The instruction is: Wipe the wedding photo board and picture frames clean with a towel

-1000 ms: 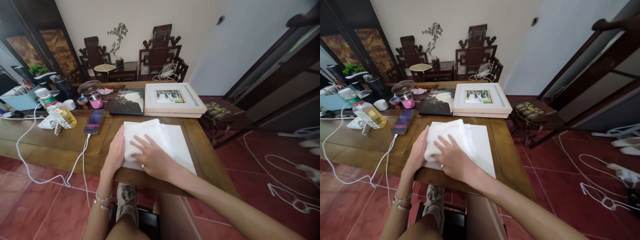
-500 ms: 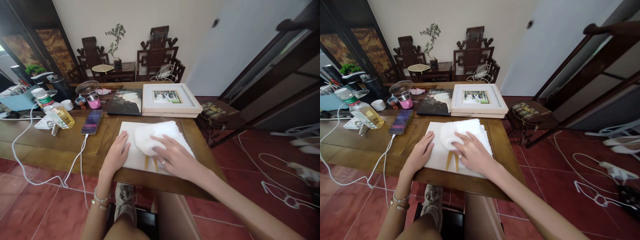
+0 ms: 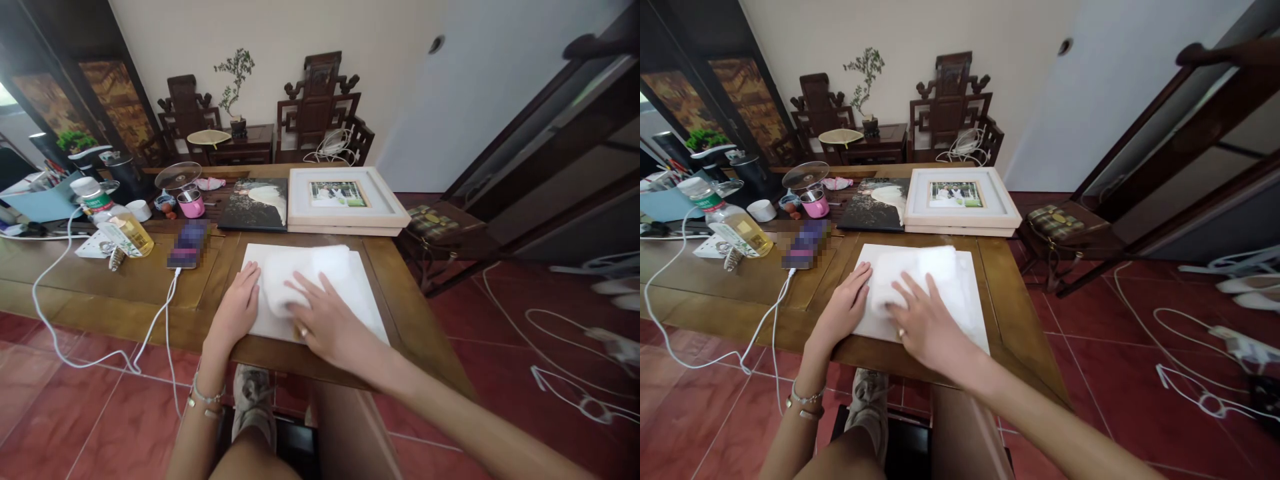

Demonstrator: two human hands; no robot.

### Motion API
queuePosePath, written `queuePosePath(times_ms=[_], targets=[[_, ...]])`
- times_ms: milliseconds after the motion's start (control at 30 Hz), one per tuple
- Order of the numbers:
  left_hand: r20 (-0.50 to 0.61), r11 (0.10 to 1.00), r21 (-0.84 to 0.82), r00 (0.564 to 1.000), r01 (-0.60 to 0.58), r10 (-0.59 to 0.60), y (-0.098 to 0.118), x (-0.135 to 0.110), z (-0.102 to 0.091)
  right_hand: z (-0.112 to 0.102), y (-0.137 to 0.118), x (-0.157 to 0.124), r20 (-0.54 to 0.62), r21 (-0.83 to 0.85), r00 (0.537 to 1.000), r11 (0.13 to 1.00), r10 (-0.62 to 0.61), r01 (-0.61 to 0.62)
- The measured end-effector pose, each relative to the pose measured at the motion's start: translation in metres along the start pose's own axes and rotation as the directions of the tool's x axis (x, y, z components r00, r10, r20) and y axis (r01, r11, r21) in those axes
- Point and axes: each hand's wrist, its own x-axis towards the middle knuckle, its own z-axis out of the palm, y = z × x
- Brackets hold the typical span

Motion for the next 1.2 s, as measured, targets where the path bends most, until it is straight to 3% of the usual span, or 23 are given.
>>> queuePosePath(times_ms=[133, 267, 367, 500, 667, 800, 967, 1100, 1200], targets=[[0.027, 1.0, -0.004, 1.0, 0.011, -0.01, 0.002, 0.0, -0.003, -0.001, -0.028, -0.039, -0.048, 0.087, 0.993, 0.99, -0.104, 0.108], [0.035, 1.0, -0.002, 0.999, 0.01, -0.01, 0.002, -0.001, -0.003, -0.007, -0.025, -0.041, -0.06, 0.134, 0.995, 0.987, -0.081, 0.088], [0.028, 1.0, 0.015, 1.0, 0.007, -0.007, 0.002, 0.0, -0.002, -0.01, -0.005, -0.019, -0.053, 0.114, 0.999, 0.993, -0.009, 0.015], [0.026, 1.0, 0.015, 1.0, 0.006, -0.006, 0.003, 0.0, -0.001, -0.011, 0.018, 0.03, 0.01, 0.075, 0.996, 0.993, 0.088, -0.088], [0.001, 1.0, 0.01, 1.0, -0.015, 0.015, 0.005, 0.001, -0.004, -0.009, 0.019, 0.093, 0.028, 0.098, 0.996, 0.992, 0.08, -0.082], [-0.008, 0.999, 0.02, 0.999, -0.032, 0.032, 0.004, 0.001, -0.004, -0.009, 0.016, 0.113, 0.02, 0.119, 0.996, 0.989, 0.09, -0.092], [0.003, 1.0, 0.021, 1.0, -0.007, 0.007, 0.002, 0.0, -0.002, -0.016, 0.042, 0.084, 0.009, 0.131, 0.985, 0.976, 0.175, -0.174], [0.004, 1.0, 0.022, 1.0, 0.013, -0.013, 0.002, -0.001, 0.0, -0.022, 0.082, 0.034, -0.023, 0.12, 0.961, 0.955, 0.276, -0.271], [0.002, 1.0, 0.02, 1.0, 0.012, -0.012, 0.003, -0.001, 0.0, -0.024, 0.098, -0.007, -0.062, 0.089, 0.95, 0.949, 0.307, -0.301]])
